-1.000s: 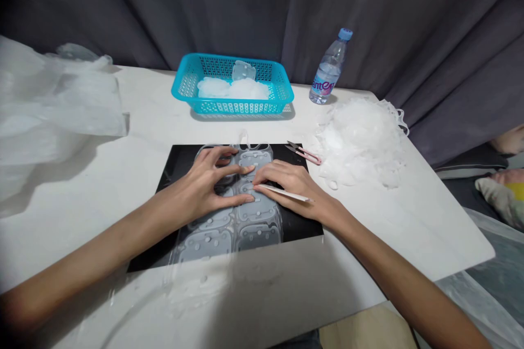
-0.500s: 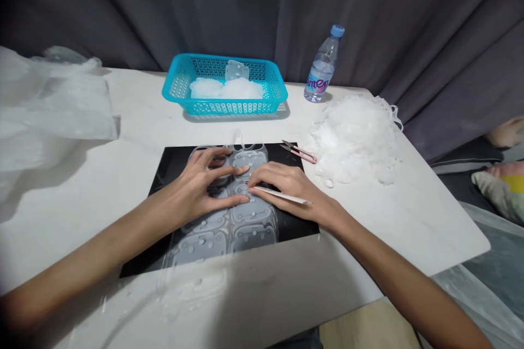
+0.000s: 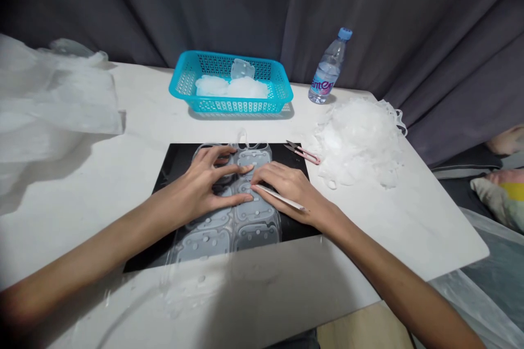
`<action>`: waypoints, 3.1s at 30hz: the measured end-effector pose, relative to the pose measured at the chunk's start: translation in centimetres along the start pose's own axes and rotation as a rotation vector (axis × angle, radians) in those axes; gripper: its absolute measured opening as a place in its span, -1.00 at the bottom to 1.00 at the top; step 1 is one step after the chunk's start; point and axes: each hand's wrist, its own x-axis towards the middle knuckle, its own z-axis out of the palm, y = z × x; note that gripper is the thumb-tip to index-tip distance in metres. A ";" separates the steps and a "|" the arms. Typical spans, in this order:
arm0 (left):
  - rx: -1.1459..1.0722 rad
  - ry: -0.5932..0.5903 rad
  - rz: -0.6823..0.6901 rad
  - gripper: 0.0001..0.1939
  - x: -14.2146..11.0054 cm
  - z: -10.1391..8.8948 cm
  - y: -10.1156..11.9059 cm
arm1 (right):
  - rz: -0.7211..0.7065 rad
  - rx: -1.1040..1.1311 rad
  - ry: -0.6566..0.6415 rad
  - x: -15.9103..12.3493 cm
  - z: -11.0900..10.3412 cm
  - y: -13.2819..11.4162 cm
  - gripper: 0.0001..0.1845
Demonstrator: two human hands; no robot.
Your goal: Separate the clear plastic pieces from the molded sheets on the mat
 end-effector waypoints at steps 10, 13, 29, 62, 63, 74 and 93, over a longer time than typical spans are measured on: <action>0.009 -0.002 0.015 -0.41 0.1 -0.1 -0.1 | 0.016 0.059 -0.022 -0.3 -0.7 0.0 -0.87; 0.004 0.006 0.007 -0.43 0.1 -0.1 0.0 | -0.009 0.029 -0.010 -0.1 -0.2 0.1 -0.88; -0.005 0.002 0.003 -0.40 0.0 0.0 0.1 | 0.014 0.008 0.023 0.0 0.3 0.0 -0.91; 0.014 -0.005 0.020 -0.43 -0.1 -0.1 0.4 | 0.089 0.077 0.056 0.0 0.6 -0.1 -0.93; 0.008 0.000 0.024 -0.44 -0.1 -0.1 0.4 | 0.074 0.050 0.056 -0.1 0.7 -0.2 -0.93; 0.015 -0.010 0.015 -0.42 -0.1 0.0 0.2 | 0.112 -0.012 0.034 0.2 0.3 -0.8 -0.93; -0.013 -0.030 -0.014 -0.41 0.0 -0.5 0.9 | 0.123 0.031 0.096 0.0 1.2 -0.2 -0.94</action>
